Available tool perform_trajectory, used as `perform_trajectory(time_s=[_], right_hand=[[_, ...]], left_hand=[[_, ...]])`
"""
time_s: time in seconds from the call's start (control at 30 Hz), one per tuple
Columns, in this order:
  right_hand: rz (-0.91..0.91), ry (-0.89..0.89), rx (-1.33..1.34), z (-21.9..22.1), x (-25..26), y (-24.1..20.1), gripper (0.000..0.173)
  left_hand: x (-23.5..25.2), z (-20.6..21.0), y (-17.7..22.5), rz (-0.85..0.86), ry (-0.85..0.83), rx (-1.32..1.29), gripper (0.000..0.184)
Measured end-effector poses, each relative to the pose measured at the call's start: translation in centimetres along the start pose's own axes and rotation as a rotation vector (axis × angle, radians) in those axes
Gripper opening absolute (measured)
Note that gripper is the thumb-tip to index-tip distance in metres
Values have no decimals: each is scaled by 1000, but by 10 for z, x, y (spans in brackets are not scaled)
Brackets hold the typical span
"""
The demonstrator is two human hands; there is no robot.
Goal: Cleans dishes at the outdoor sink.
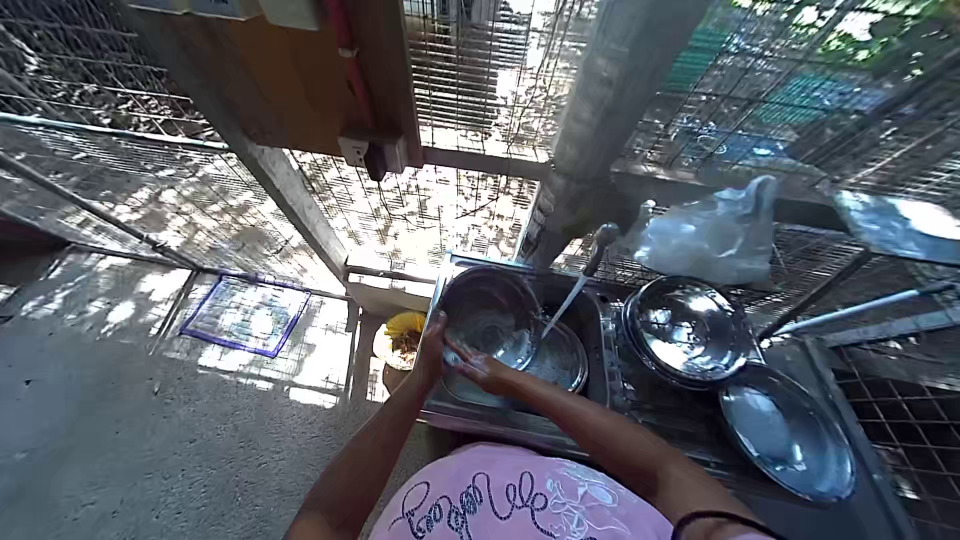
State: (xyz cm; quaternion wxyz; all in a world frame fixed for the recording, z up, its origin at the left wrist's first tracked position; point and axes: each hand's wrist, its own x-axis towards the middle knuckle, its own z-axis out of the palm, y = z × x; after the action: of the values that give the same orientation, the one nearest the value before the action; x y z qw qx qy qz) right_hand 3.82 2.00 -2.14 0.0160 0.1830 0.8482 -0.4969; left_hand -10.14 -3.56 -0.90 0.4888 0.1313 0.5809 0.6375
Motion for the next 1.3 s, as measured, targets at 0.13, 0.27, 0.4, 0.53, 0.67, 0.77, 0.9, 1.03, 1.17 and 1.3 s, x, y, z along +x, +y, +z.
perform_trajectory(time_s=[0.13,0.27,0.4,0.53,0.67,0.77,0.9,1.03,1.17,1.3], right_hand=[[181,-67,-601,-41,-24,52,72],[235,152,-452,-48,9,54,98],[-40,115,28,-15,9,10,95],[22,-109,-382,-26,-8,24,60],[187,147,-298,-28,16,-15,44],[94,302,-161,-3,19,-18,58],[14,-46,-448,-17,-10,28,47],[186,104,-300,-15,12,-23,39],[17,155,-212,9,-2,-2,53],[132,-117,-602,-48,-27,49,61]], left_hand=[[3,-16,5,3,-28,74,47],[-9,20,-13,-102,-117,40,49],[13,18,7,-44,-33,-1,43],[30,-9,28,-62,-16,54,41],[14,18,-18,-20,9,44,70],[4,23,-6,-38,4,74,58],[25,-21,16,-123,-35,29,49],[5,10,-25,-73,77,56,59],[0,2,-14,39,48,28,54],[4,-28,-6,-87,11,10,49]])
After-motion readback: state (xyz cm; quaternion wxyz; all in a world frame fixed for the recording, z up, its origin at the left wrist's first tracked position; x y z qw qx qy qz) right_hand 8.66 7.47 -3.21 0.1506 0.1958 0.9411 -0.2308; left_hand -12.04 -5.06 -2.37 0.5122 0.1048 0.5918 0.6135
